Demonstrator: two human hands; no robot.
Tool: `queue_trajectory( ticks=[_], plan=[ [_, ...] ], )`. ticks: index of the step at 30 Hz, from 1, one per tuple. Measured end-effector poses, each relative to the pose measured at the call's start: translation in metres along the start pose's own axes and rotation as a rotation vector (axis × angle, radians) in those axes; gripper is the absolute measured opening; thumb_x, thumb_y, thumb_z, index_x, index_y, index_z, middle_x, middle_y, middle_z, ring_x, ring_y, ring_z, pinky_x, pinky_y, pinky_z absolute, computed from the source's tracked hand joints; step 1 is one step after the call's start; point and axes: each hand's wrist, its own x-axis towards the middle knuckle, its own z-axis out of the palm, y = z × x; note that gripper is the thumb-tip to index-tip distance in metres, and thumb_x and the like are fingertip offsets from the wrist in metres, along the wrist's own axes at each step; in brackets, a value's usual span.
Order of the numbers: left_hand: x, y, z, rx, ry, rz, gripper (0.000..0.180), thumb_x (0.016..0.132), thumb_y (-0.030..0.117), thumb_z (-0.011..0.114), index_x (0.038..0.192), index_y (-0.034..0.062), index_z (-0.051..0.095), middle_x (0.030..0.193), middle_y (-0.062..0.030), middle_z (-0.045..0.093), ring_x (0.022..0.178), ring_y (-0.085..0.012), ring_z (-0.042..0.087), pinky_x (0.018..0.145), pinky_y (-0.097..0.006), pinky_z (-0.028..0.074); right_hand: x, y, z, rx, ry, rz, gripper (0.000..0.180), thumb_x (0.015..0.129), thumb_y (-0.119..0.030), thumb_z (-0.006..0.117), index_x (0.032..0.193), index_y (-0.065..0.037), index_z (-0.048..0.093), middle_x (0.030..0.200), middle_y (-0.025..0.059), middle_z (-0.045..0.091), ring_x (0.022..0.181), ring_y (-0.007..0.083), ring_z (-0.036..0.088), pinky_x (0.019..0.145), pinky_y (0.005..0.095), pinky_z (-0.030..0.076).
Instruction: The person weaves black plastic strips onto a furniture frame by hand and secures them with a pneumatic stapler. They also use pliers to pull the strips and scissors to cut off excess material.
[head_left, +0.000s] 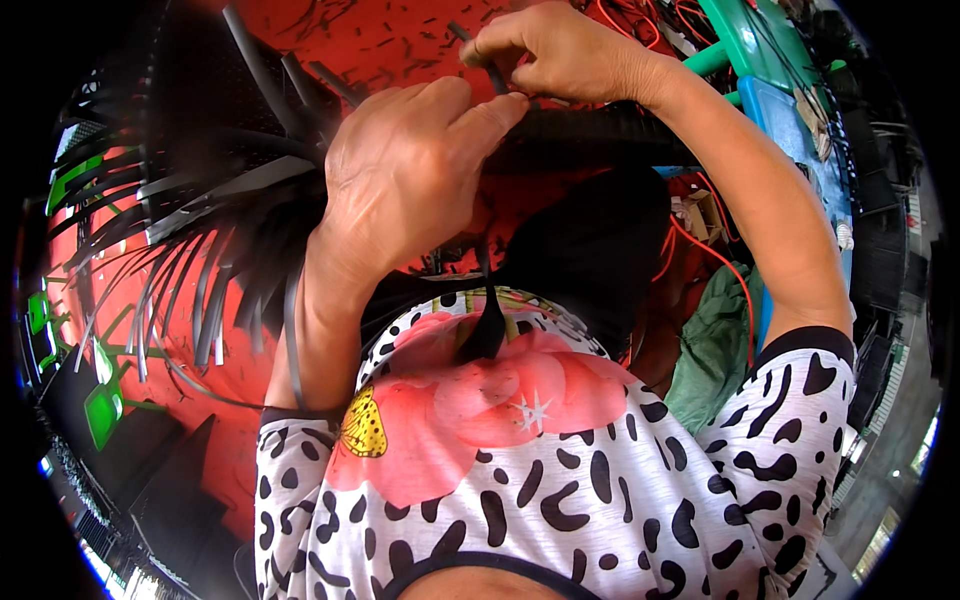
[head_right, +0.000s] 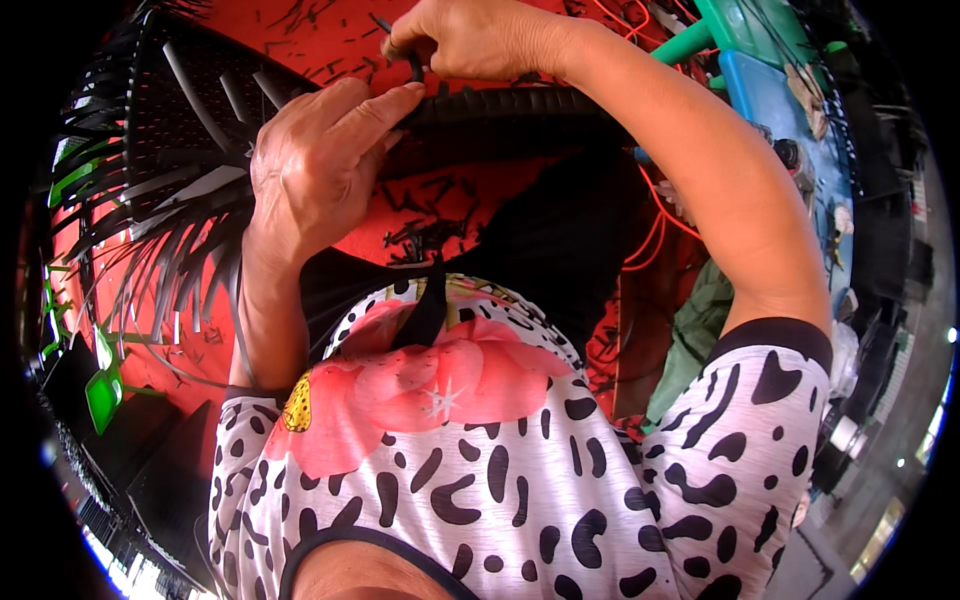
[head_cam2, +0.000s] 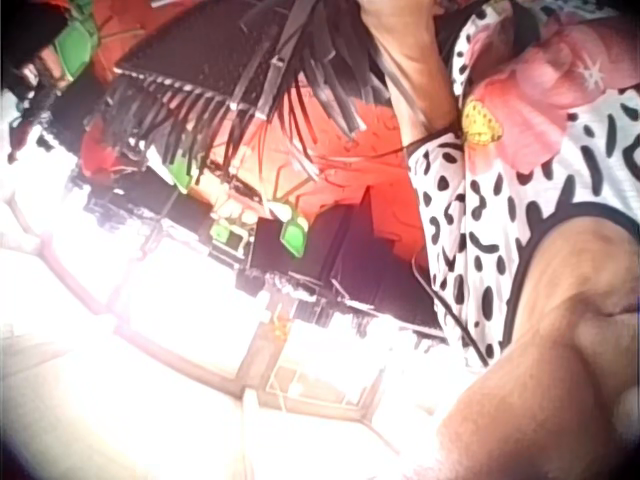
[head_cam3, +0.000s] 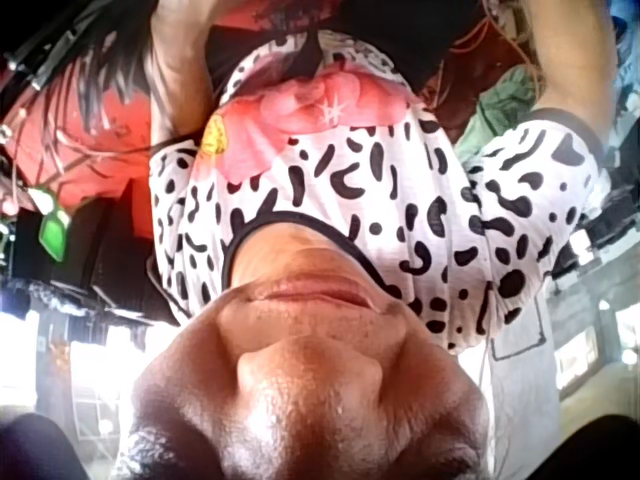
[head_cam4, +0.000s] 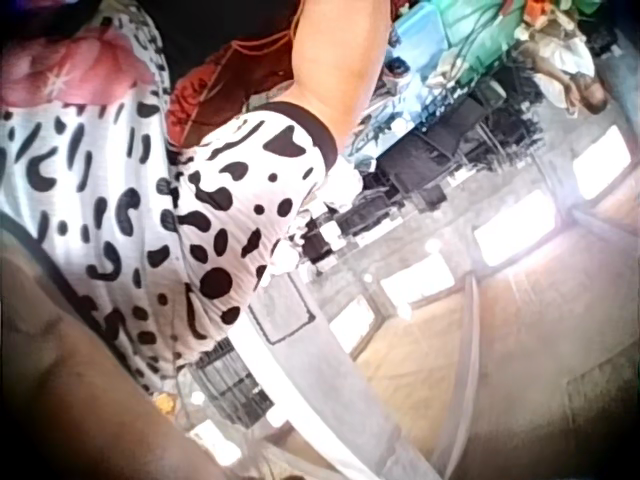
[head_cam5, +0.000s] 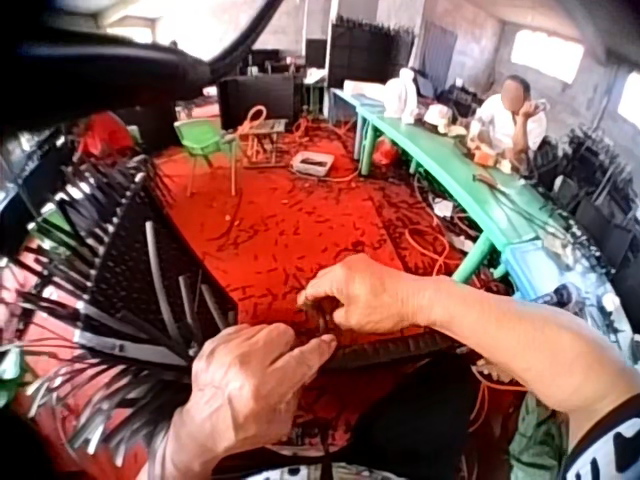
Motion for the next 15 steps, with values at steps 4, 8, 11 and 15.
queue_trajectory(
  ticks=[4,8,11,15],
  plan=[
    [0.001,0.0,0.001,-0.01,0.001,0.005,0.038,0.068,0.004,0.066,0.106,0.0097,0.064,0.068,-0.0082,0.049,0.061,-0.0293,0.053,0.054,-0.039,0.041,-0.002,0.008,0.003,-0.38,0.073,-0.225,0.03,0.073,0.001,0.055,0.1,-0.001,0.067,0.094,0.0171,0.066,0.088,0.0331,0.063,0.08,0.0395,0.051],
    [0.002,0.001,-0.004,-0.014,-0.033,0.007,0.04,0.069,0.002,0.064,0.108,0.0082,0.064,0.068,-0.0084,0.048,0.06,-0.0291,0.051,0.054,-0.039,0.042,0.004,0.0,0.002,-0.089,0.157,-0.048,0.025,0.076,0.002,0.053,0.098,0.001,0.066,0.085,0.0148,0.066,0.079,0.0307,0.065,0.072,0.0379,0.053],
    [0.001,0.0,-0.007,-0.019,-0.065,-0.009,0.041,0.069,0.001,0.063,0.109,0.0071,0.064,0.068,-0.0085,0.047,0.06,-0.0288,0.051,0.054,-0.038,0.042,0.003,-0.027,-0.006,0.506,0.075,0.326,0.025,0.08,0.005,0.049,0.099,0.003,0.063,0.079,0.0121,0.065,0.073,0.0238,0.066,0.064,0.0358,0.055],
    [0.004,-0.002,-0.005,-0.033,-0.072,-0.005,0.041,0.07,-0.001,0.062,0.11,0.0062,0.063,0.068,-0.0088,0.047,0.059,-0.0288,0.05,0.054,-0.038,0.041,0.005,-0.026,-0.003,0.777,0.05,0.544,0.019,0.08,0.005,0.049,0.096,0.003,0.06,0.078,0.0103,0.063,0.068,0.0192,0.062,0.061,0.0319,0.054]
  ],
)
